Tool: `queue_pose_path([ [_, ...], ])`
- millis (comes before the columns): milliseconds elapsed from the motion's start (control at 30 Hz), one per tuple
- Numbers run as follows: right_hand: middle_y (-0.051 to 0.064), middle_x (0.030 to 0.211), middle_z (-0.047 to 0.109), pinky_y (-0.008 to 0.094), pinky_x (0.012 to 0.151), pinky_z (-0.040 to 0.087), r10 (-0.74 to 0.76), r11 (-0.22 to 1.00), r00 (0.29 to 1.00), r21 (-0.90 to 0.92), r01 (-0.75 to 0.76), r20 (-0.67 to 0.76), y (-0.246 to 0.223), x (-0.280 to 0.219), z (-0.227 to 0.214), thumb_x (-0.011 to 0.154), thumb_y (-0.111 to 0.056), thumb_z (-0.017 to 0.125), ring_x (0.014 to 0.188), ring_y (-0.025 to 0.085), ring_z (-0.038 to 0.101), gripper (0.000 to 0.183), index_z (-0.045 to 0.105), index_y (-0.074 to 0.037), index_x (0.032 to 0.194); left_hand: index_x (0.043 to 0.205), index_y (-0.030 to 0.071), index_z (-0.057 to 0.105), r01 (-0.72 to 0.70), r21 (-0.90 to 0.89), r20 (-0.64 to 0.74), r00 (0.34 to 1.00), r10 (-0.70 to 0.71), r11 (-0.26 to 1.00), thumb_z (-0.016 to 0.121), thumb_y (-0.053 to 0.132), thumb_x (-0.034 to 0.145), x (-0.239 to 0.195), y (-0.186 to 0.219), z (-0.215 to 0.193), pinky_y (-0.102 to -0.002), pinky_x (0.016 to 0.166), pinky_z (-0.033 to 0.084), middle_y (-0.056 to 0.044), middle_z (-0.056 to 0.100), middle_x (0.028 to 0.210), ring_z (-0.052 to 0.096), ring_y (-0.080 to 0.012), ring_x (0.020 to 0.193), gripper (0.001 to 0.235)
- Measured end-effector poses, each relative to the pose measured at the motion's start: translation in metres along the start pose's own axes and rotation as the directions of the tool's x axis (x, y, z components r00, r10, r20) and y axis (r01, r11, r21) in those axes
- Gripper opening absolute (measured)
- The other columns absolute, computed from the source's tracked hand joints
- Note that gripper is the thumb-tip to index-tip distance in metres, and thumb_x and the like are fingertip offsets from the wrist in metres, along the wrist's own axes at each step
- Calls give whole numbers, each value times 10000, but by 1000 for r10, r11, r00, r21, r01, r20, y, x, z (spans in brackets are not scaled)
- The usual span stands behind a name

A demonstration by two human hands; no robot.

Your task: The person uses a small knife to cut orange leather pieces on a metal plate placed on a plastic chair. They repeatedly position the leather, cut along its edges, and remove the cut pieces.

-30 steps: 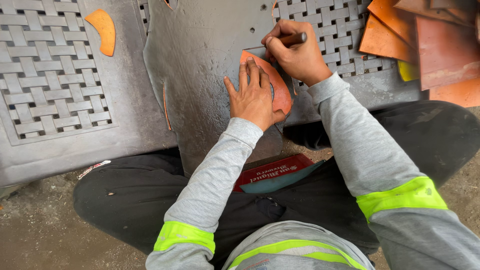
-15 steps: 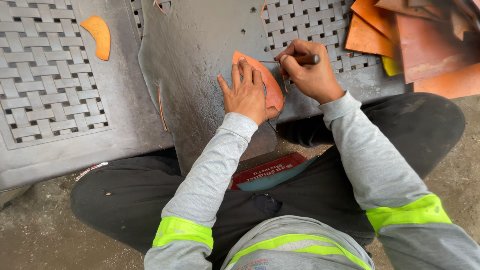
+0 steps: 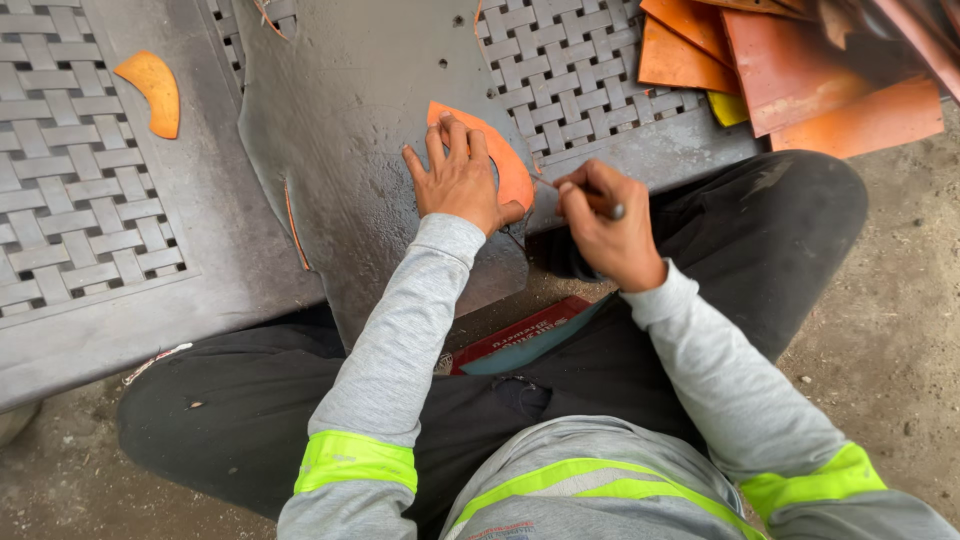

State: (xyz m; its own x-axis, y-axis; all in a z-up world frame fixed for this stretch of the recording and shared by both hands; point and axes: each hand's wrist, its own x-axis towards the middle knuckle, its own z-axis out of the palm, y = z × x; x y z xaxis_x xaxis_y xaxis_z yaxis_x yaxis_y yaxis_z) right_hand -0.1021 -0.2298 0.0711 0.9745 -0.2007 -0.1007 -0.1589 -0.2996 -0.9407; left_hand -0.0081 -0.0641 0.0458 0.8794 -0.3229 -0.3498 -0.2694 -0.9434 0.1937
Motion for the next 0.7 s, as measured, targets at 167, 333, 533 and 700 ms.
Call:
queue_pose_path([
  [167,71,676,677,251,515,446,34,986,997,-163,-44,-65,-8,-41,9,975,-65,633,575,84,583,134,683,56,947,1478,20,381,13,15,25,1000,-13,1000,915,659,574,-1,3,-5,-697,1153,228,-203,292,1569,268,-369,1450,1229],
  [333,63,818,712,219,686,559,56,980,997,196,-45,-49,-13,-57,-2,1032,-82,597,742,56,672,139,675,32,1016,1480,58,386,31,49,69,997,-34,998,908,664,596,0,5,-16,-722,1126,259,-181,311,1549,279,-373,1433,1192],
  [533,116,932,743,291,754,562,-227,963,965,-115,242,129,-15,-52,-2,962,-42,665,849,183,729,155,705,21,1099,1456,75,464,19,136,177,983,-43,990,954,558,579,25,13,-21,-724,1104,331,-130,381,1487,356,-388,1392,1115],
  [700,136,963,725,313,779,560,-272,942,944,-149,300,187,-13,-42,6,941,-36,699,866,255,733,170,714,7,1105,1388,15,559,49,233,132,988,-81,971,840,394,794,50,22,-8,-752,1073,348,-192,442,1415,465,-468,1286,759],
])
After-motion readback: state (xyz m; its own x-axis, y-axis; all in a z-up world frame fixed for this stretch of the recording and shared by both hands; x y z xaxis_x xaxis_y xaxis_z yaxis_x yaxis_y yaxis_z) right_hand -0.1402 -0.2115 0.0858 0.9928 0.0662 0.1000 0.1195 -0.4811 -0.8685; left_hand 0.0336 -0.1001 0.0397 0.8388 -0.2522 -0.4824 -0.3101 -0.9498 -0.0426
